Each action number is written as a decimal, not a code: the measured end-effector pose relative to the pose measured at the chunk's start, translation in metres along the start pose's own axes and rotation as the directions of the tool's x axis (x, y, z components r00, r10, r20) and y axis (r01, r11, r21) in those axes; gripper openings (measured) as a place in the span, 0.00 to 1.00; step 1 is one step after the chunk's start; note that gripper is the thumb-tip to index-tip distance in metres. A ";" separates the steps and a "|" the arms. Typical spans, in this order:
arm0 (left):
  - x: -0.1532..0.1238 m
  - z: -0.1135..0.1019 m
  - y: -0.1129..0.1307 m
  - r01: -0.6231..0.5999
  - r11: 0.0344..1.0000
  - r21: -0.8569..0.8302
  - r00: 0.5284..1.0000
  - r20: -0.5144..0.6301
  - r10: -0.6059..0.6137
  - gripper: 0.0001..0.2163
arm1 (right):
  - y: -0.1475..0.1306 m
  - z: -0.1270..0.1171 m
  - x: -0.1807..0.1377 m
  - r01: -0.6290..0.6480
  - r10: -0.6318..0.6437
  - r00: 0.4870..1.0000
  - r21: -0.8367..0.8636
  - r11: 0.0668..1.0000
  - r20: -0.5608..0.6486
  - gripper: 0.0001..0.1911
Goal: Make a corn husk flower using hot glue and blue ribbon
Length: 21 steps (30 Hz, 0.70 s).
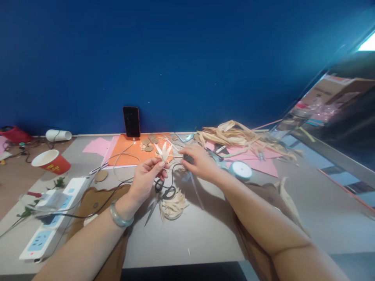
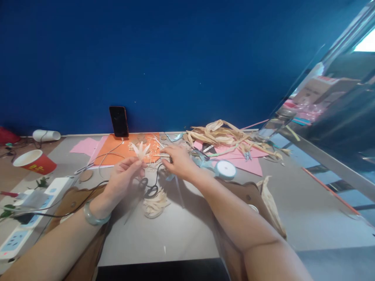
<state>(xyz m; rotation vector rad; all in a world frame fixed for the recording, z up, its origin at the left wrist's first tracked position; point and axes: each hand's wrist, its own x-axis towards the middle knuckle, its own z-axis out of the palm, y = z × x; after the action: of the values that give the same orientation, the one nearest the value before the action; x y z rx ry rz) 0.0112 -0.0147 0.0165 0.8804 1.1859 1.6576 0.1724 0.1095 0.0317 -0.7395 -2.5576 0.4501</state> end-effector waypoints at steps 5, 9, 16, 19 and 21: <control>0.001 -0.001 -0.002 -0.015 1.000 0.007 1.000 -0.015 0.016 0.09 | -0.034 0.009 -0.012 0.010 0.054 0.995 0.619 0.785 -0.084 0.10; 0.001 -0.002 -0.002 -0.028 1.000 0.009 0.999 -0.017 0.029 0.09 | -0.039 0.018 -0.016 0.046 0.047 0.992 0.697 0.715 -0.114 0.11; 0.001 -0.001 -0.001 -0.031 0.999 0.014 0.999 -0.038 0.031 0.10 | -0.043 0.021 -0.019 0.092 0.017 0.989 0.693 0.715 -0.149 0.16; 0.000 0.000 -0.001 -0.046 0.998 0.030 0.997 -0.058 0.048 0.10 | -0.044 0.022 -0.020 0.095 0.017 0.987 0.678 0.729 -0.158 0.16; 0.000 0.001 0.000 -0.052 0.998 0.042 0.996 -0.067 0.054 0.11 | -0.044 0.024 -0.021 0.109 0.006 0.986 0.665 0.739 -0.168 0.17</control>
<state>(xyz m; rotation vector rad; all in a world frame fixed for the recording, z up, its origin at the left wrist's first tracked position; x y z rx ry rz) 0.0119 -0.0145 0.0166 0.8929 1.2560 1.7240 0.1578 0.0580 0.0236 -0.4011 -2.0191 1.1674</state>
